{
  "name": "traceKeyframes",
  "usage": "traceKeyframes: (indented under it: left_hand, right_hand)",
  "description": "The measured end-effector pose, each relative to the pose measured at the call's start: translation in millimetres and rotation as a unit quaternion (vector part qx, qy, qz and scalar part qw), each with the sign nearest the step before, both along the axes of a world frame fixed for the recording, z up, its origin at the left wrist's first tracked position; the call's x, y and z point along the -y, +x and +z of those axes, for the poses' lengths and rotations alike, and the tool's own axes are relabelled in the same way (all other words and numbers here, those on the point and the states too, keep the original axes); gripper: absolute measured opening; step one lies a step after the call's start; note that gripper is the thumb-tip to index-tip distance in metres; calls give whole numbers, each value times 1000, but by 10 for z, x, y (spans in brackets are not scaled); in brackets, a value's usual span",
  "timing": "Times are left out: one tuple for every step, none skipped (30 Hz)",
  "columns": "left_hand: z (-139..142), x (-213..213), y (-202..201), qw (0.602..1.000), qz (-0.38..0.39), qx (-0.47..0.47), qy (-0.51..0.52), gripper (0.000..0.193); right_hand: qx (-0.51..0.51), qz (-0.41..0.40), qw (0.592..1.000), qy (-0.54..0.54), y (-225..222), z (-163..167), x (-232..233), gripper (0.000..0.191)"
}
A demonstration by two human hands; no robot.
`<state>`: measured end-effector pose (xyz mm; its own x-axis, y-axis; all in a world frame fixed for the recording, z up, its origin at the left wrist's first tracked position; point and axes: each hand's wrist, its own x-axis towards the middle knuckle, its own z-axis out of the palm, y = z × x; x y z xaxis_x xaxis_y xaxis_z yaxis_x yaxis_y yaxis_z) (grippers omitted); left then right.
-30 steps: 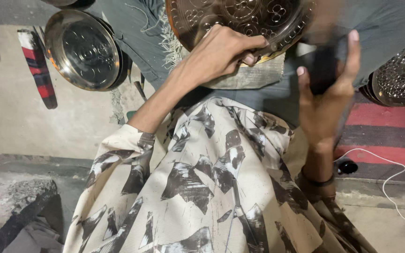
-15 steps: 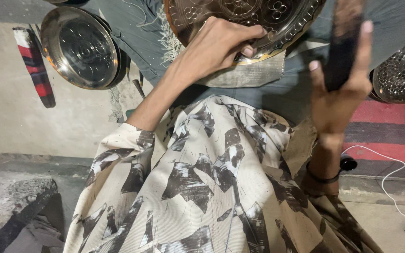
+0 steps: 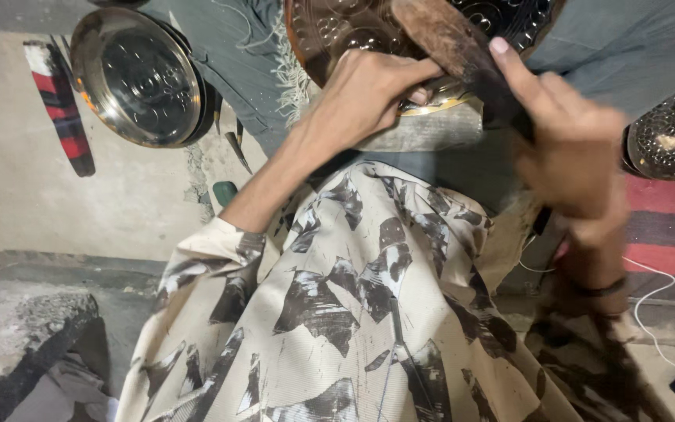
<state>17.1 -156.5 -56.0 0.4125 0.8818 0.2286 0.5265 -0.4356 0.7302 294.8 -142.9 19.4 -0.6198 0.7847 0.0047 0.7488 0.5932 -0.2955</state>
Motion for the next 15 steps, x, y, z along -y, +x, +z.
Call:
traceKeyframes:
  left_hand:
    - [-3, 4, 10, 1000, 7, 12, -7, 51]
    - [-4, 22, 22, 999, 20, 24, -16, 50]
    - [-2, 40, 24, 999, 34, 34, -24, 49]
    - [-2, 56, 27, 998, 44, 29, -36, 49]
    - [-1, 72, 26, 997, 54, 23, -46, 48]
    - [-5, 91, 28, 996, 64, 17, -55, 48]
    - [4, 113, 21, 994, 83, 28, -64, 50]
    - [-2, 138, 40, 991, 100, 41, -73, 51]
    - [-3, 166, 59, 988, 119, 54, -83, 53]
    - [-8, 179, 83, 983, 146, 75, -77, 49]
    - [-15, 185, 116, 978, 173, 95, -72, 44]
    - [-9, 219, 136, 970, 203, 113, -71, 40]
    - [-2, 252, 158, 967, 217, 108, -78, 39]
    - [-9, 236, 185, 964, 230, 104, -80, 38]
    - [-13, 216, 195, 961, 244, 99, -81, 36]
  right_hand:
    - [83, 36, 996, 9, 24, 98, -67, 74]
    - [-6, 27, 999, 19, -54, 90, -121, 70]
    - [-100, 22, 994, 27, -123, 84, -183, 67]
    - [-88, 36, 995, 44, -163, 112, -211, 66]
    - [-76, 50, 994, 60, -220, 113, -255, 65]
    - [39, 85, 992, 87, -229, 150, -292, 66]
    - [152, 118, 975, 113, -241, 174, -333, 68]
    - [125, 118, 981, 94, -197, 222, -397, 73]
    - [97, 120, 985, 75, -132, 273, -464, 77]
    - [69, 123, 988, 57, -99, 271, -521, 82]
    - [43, 123, 989, 64, -56, 254, -571, 81]
    - [14, 125, 990, 65, -31, 210, -605, 80]
    - [-14, 123, 990, 65, -6, 160, -621, 78]
    - [-42, 120, 989, 71, 22, 114, -655, 77]
    - [-71, 119, 987, 78, 34, 66, -693, 76]
